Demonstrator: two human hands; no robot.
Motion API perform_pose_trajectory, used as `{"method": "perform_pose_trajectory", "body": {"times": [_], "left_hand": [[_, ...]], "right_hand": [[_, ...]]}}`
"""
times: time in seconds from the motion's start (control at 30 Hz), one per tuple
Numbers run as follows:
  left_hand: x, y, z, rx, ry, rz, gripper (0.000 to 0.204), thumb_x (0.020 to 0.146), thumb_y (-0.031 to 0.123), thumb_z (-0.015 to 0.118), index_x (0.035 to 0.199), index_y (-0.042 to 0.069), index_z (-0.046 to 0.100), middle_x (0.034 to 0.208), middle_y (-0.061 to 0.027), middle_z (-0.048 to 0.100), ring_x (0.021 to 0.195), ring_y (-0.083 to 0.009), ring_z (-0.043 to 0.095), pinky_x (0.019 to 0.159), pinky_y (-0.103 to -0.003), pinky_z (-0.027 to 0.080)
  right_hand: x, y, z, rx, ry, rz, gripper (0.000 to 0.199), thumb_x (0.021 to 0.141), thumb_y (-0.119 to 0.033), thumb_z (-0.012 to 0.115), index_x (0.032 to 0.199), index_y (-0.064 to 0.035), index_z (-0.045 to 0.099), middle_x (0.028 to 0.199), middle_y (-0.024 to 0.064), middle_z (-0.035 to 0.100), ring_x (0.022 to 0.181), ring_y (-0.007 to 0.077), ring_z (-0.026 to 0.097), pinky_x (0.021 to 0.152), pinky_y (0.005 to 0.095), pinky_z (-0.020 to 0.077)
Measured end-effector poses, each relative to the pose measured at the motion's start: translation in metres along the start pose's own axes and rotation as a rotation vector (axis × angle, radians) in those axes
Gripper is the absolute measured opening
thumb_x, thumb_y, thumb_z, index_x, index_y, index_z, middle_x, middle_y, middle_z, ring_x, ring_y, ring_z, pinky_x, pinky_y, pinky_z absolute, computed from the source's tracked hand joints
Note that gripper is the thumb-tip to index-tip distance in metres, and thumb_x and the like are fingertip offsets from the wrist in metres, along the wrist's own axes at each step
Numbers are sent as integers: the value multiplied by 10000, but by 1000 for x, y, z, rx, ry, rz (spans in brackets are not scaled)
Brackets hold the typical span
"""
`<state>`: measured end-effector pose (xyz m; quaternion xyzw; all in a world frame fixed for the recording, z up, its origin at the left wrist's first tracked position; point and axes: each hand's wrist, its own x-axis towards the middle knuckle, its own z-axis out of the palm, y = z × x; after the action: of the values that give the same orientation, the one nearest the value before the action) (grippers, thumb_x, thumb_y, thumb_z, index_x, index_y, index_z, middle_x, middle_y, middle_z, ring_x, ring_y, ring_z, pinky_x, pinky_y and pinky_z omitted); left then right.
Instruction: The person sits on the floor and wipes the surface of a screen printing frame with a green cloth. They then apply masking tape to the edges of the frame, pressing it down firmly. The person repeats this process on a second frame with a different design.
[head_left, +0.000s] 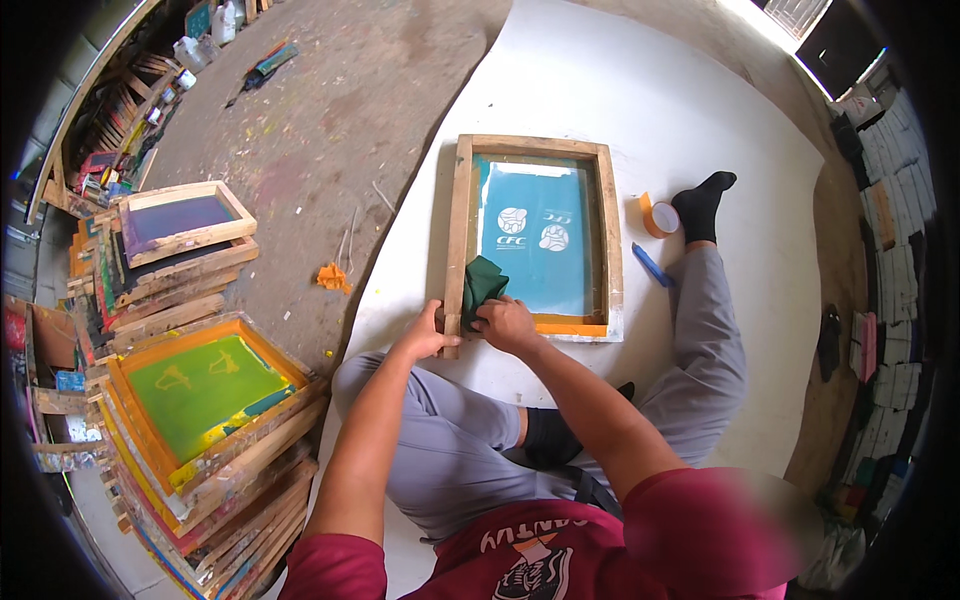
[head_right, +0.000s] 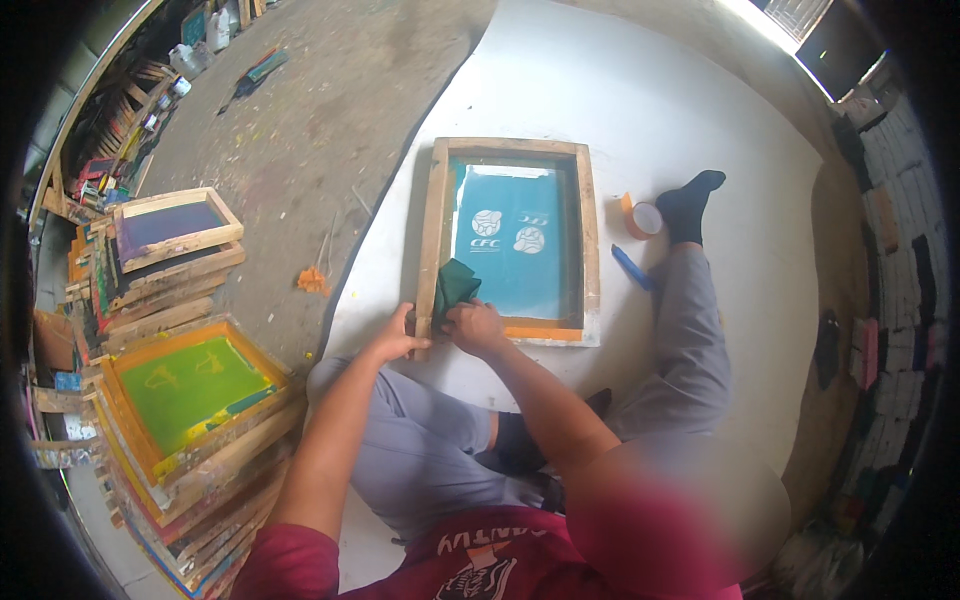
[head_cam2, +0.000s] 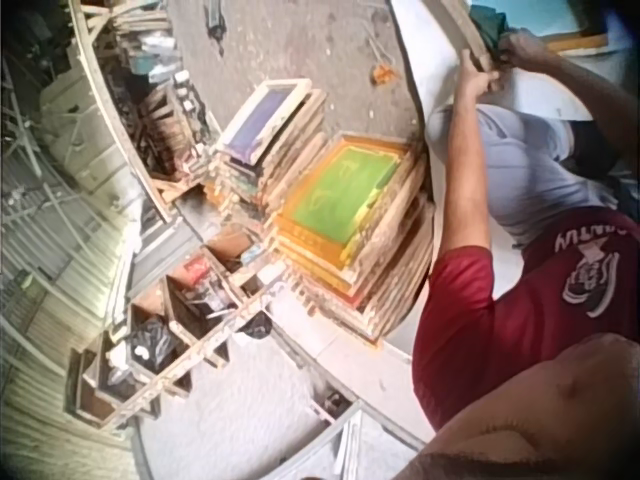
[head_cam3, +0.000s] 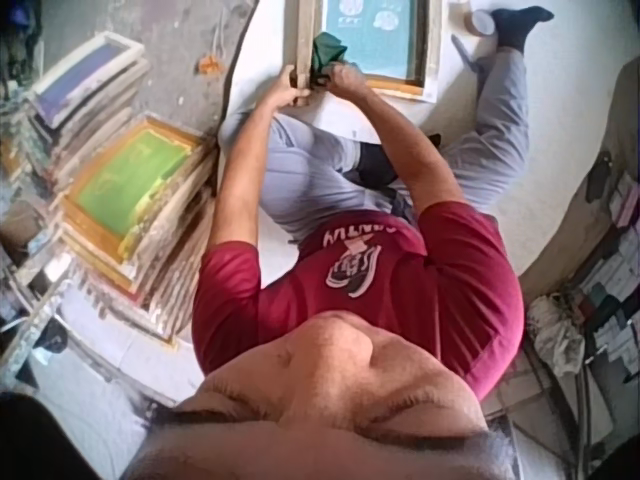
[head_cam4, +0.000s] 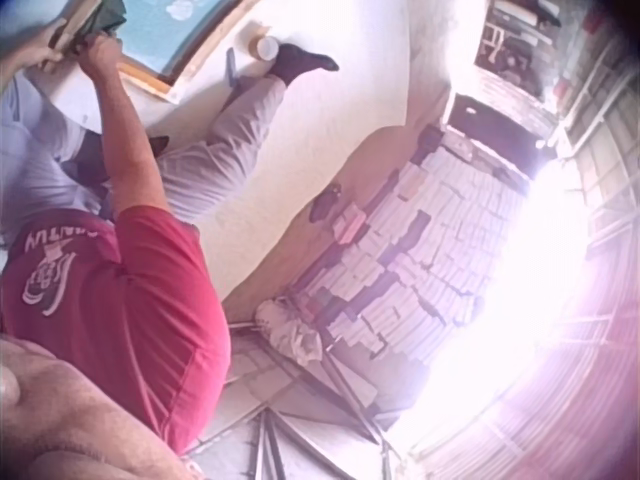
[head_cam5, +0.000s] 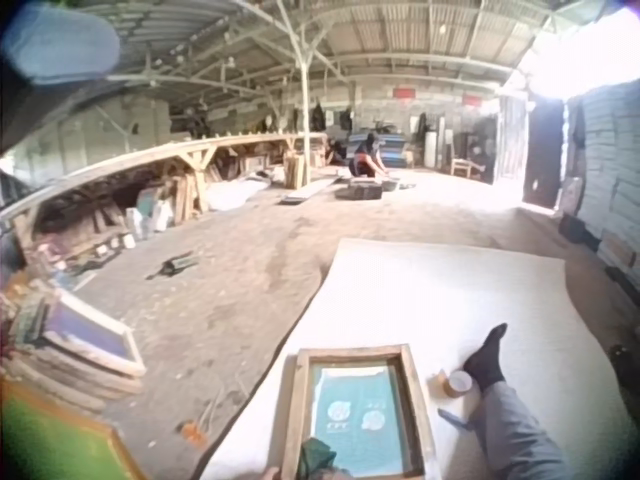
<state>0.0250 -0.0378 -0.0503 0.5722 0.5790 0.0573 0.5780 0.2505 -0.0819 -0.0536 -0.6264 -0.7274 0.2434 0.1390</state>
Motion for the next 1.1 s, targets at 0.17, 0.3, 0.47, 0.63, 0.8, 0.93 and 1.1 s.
{"method": "perform_pose_trajectory", "body": {"times": [0.17, 0.3, 0.47, 0.63, 0.8, 0.93, 1.1], "left_hand": [[-2, -2, 0, -8, 10, -2, 979, 779, 92, 919, 1545, 35, 312, 1099, -178, 720, 789, -251, 713, 524, -377, 565], [-5, 12, 0, -19, -25, -14, 972, 785, 95, 920, 1543, 38, 314, 1099, -169, 709, 804, -246, 707, 534, -372, 571], [-9, 12, -4, -30, -23, -44, 979, 794, 123, 922, 1554, 47, 308, 1109, -167, 704, 816, -241, 699, 548, -369, 572], [-1, -14, -3, -40, -16, -8, 996, 798, 146, 920, 1572, 65, 300, 1122, -165, 710, 864, -249, 698, 589, -402, 580], [-9, -7, 2, 211, 95, 151, 1002, 780, 255, 932, 1560, 24, 346, 1246, -225, 709, 1148, -322, 698, 945, -413, 573], [-22, 29, 6, 381, 113, 47, 978, 789, 343, 907, 1541, -18, 395, 1352, -277, 668, 1279, -379, 652, 1074, -428, 513], [-12, 13, 6, 359, 141, 52, 1000, 788, 365, 897, 1567, -4, 391, 1398, -284, 641, 1317, -392, 625, 1097, -449, 495]], "right_hand": [[-38, 64, -42, -157, -47, 11, 250, 955, -371, 680, 940, -144, 783, 1042, 34, 755, 1063, 318, 660, 950, 481, 503], [-79, 137, -86, -247, -69, 40, 280, 972, -372, 656, 905, -134, 786, 998, 62, 765, 1011, 326, 687, 948, 467, 515], [-45, 102, -118, -220, -242, 238, 292, 983, -331, 680, 922, -59, 768, 898, 198, 744, 930, 408, 710, 838, 491, 552], [30, 91, -129, 345, 246, 277, 375, 1031, -351, 664, 982, 17, 718, 799, 216, 655, 803, 308, 685, 754, 417, 550], [46, 116, -151, 496, 503, 370, 458, 1042, -465, 643, 1198, -40, 717, 1032, 185, 713, 881, 326, 676, 837, 433, 552], [-24, 143, -153, -279, 338, 502, 510, 984, -428, 649, 1399, -137, 593, 1258, 291, 624, 1200, 445, 623, 959, 550, 529], [-61, 145, -150, -60, 153, 540, 628, 936, -369, 695, 1528, -296, 499, 1078, 284, 694, 1003, 486, 686, 881, 557, 552]]}}
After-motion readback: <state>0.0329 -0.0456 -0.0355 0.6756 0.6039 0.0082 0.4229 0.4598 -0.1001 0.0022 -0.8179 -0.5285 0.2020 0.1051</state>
